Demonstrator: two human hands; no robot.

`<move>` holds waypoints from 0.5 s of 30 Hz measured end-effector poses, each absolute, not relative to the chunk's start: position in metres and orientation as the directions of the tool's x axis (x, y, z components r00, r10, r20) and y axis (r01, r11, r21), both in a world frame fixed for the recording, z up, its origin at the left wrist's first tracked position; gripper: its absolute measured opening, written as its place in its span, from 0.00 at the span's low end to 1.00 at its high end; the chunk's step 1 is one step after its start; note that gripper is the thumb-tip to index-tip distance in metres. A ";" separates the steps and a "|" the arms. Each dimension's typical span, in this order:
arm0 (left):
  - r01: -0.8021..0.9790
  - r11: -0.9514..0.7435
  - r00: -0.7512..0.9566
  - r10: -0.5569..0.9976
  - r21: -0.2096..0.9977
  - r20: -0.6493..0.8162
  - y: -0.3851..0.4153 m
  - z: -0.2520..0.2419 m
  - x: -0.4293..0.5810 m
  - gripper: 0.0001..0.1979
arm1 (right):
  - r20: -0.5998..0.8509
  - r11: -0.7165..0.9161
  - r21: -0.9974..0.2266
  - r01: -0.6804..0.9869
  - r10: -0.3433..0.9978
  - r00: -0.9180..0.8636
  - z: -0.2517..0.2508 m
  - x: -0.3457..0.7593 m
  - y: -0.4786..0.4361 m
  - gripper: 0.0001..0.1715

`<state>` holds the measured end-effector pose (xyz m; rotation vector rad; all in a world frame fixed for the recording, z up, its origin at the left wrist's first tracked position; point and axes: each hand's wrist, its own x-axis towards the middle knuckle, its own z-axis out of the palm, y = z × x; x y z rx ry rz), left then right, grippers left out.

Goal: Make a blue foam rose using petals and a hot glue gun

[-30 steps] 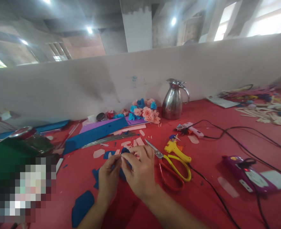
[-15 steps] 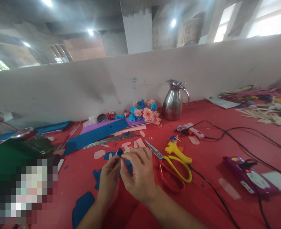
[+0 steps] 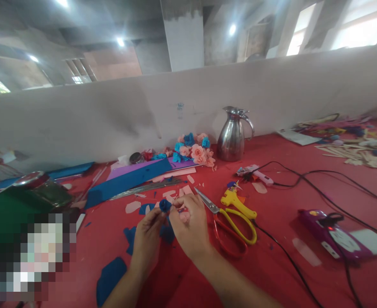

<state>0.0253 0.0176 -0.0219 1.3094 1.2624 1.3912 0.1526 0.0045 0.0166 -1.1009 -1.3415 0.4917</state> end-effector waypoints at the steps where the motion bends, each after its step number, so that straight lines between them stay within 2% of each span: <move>1: 0.064 -0.149 -0.122 0.980 0.987 0.156 0.017 -0.021 0.026 0.10 | 0.511 0.445 -0.850 0.283 0.828 0.233 0.017 0.153 0.005 0.05; 5: 0.042 -0.131 -0.115 0.984 0.990 0.135 0.017 -0.020 0.027 0.09 | 0.500 0.443 -0.858 0.260 0.835 0.230 0.018 0.153 0.005 0.03; 9: 0.041 -0.115 -0.124 0.985 0.993 0.119 0.016 -0.018 0.028 0.08 | 0.501 0.445 -0.859 0.255 0.835 0.229 0.018 0.153 0.005 0.06; 15: -0.090 -0.071 -0.121 0.991 0.993 0.060 0.015 -0.014 0.031 0.08 | 0.430 0.393 -0.900 0.186 0.871 0.238 0.017 0.151 0.005 0.06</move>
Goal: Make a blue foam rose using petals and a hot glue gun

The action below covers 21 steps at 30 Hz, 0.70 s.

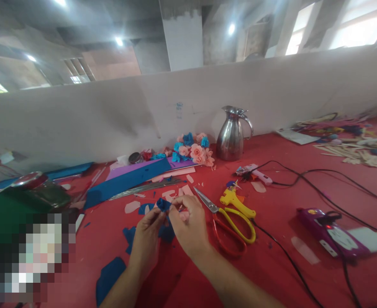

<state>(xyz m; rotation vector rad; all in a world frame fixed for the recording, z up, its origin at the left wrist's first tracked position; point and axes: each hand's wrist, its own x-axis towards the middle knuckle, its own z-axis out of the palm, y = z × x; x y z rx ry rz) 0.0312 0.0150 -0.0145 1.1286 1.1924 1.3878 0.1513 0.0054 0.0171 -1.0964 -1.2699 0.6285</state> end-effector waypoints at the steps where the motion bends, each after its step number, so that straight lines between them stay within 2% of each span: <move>1: -0.103 -0.067 -0.114 0.992 0.992 0.055 0.015 -0.014 0.032 0.08 | 0.418 0.386 -0.906 0.172 0.877 0.238 0.017 0.151 0.005 0.06; 13: -0.082 -0.042 -0.097 0.995 0.996 0.034 0.015 -0.014 0.033 0.09 | 0.390 0.396 -0.918 0.040 0.875 0.288 0.016 0.152 0.007 0.06; 21: -0.200 -0.022 -0.027 0.999 0.980 0.017 0.014 -0.017 0.029 0.10 | 0.352 0.344 -0.934 0.093 0.931 0.091 0.005 0.146 0.013 0.10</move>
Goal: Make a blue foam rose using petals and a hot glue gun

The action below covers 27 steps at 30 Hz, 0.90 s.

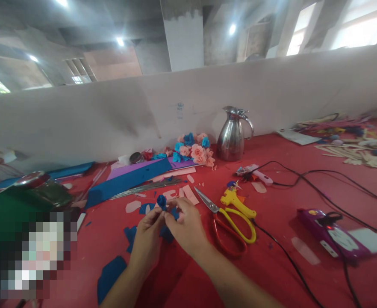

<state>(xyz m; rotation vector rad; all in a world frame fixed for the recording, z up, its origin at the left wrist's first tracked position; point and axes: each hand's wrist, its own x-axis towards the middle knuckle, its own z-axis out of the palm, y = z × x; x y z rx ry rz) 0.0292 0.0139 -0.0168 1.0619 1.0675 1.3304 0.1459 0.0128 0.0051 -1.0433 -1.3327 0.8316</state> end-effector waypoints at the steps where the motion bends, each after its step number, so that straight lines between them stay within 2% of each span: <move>1: -0.213 -0.025 -0.022 1.000 0.977 0.021 0.014 -0.018 0.029 0.10 | 0.345 0.339 -0.937 0.080 0.936 0.070 0.004 0.146 0.013 0.10; 7: -0.191 -0.056 -0.021 0.998 0.980 0.053 0.012 -0.018 0.028 0.07 | 0.298 0.293 -0.952 -0.089 0.954 -0.042 0.002 0.150 0.019 0.05; 14: -0.150 -0.101 0.006 0.995 0.983 0.103 0.010 -0.007 0.028 0.06 | 0.263 0.243 -0.958 -0.155 0.957 -0.123 0.002 0.156 0.023 0.11; 22: -0.173 -0.119 0.009 0.992 0.978 0.122 0.010 -0.006 0.029 0.09 | 0.228 0.194 -0.956 -0.218 0.964 -0.140 0.005 0.156 0.023 0.11; 27: -0.138 -0.119 0.016 0.992 0.983 0.123 0.009 -0.007 0.030 0.07 | 0.183 0.123 -0.939 -0.321 0.969 -0.164 0.005 0.156 0.023 0.12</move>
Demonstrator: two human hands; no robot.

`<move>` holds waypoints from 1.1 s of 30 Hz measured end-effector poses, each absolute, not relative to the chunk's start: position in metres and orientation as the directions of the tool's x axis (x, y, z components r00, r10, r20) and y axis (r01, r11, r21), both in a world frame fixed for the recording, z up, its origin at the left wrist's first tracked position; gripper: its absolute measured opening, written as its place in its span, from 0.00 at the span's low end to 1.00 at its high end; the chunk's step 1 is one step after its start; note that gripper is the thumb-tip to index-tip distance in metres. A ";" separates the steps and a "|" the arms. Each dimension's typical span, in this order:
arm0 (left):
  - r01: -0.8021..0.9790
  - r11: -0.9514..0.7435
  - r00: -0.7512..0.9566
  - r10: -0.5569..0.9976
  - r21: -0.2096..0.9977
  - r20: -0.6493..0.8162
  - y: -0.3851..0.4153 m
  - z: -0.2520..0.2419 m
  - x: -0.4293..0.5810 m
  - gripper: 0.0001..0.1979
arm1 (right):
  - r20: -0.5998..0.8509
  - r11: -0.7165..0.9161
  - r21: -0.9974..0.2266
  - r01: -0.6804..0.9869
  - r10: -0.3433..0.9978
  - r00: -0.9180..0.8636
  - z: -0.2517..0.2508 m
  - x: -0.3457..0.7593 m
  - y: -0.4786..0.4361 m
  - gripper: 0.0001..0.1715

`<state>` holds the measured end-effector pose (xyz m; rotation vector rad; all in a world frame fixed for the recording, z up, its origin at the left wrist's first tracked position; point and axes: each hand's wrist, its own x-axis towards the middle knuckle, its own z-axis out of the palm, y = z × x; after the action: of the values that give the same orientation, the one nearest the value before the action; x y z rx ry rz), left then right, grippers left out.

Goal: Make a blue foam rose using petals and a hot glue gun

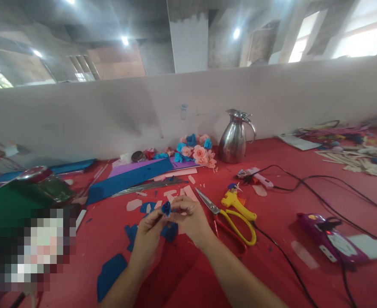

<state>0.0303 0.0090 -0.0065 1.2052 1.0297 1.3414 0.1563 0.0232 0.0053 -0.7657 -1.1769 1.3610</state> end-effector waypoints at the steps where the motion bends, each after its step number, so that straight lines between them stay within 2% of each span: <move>1: -0.131 -0.116 0.015 0.993 0.985 0.119 0.009 -0.006 0.030 0.07 | 0.179 0.118 -0.936 -0.331 0.970 -0.161 0.005 0.156 0.023 0.12; 8: -0.093 -0.106 -0.006 0.994 0.990 0.106 0.010 -0.008 0.030 0.07 | 0.188 0.128 -0.927 -0.352 0.972 -0.140 0.005 0.156 0.023 0.12; 15: -0.039 -0.097 -0.083 0.992 0.995 0.093 0.012 -0.010 0.030 0.09 | 0.082 0.017 -0.920 -0.393 0.985 -0.150 0.002 0.154 0.025 0.15; 19: -0.037 -0.056 -0.114 0.992 0.998 0.052 0.011 -0.008 0.028 0.10 | 0.114 0.081 -0.929 -0.362 0.991 -0.071 -0.002 0.156 0.026 0.12; 21: -0.042 -0.035 -0.126 0.992 0.998 0.030 0.011 -0.007 0.028 0.09 | 0.244 0.249 -0.939 -0.237 0.968 0.050 -0.002 0.158 0.025 0.07; 23: -0.036 -0.022 -0.131 0.991 0.999 0.017 0.011 -0.008 0.028 0.08 | 0.458 0.461 -0.887 -0.004 0.882 0.106 -0.001 0.162 0.024 0.04; 26: -0.016 -0.015 -0.110 0.994 1.000 0.013 0.012 -0.009 0.028 0.08 | 0.687 0.672 -0.678 0.297 0.723 -0.067 0.002 0.172 0.024 0.11; 29: 0.000 0.000 -0.089 0.996 1.000 0.000 0.013 -0.011 0.028 0.08 | 0.714 0.715 -0.546 0.437 0.669 -0.204 0.006 0.182 0.028 0.14; 33: 0.010 0.021 -0.075 0.997 1.000 -0.020 0.011 -0.010 0.030 0.09 | 0.689 0.687 -0.507 0.521 0.686 -0.235 0.009 0.192 0.032 0.12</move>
<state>0.0297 0.0114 -0.0101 1.1658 1.2812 1.2437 0.1917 0.0323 0.0091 -0.9415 -1.9028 0.2083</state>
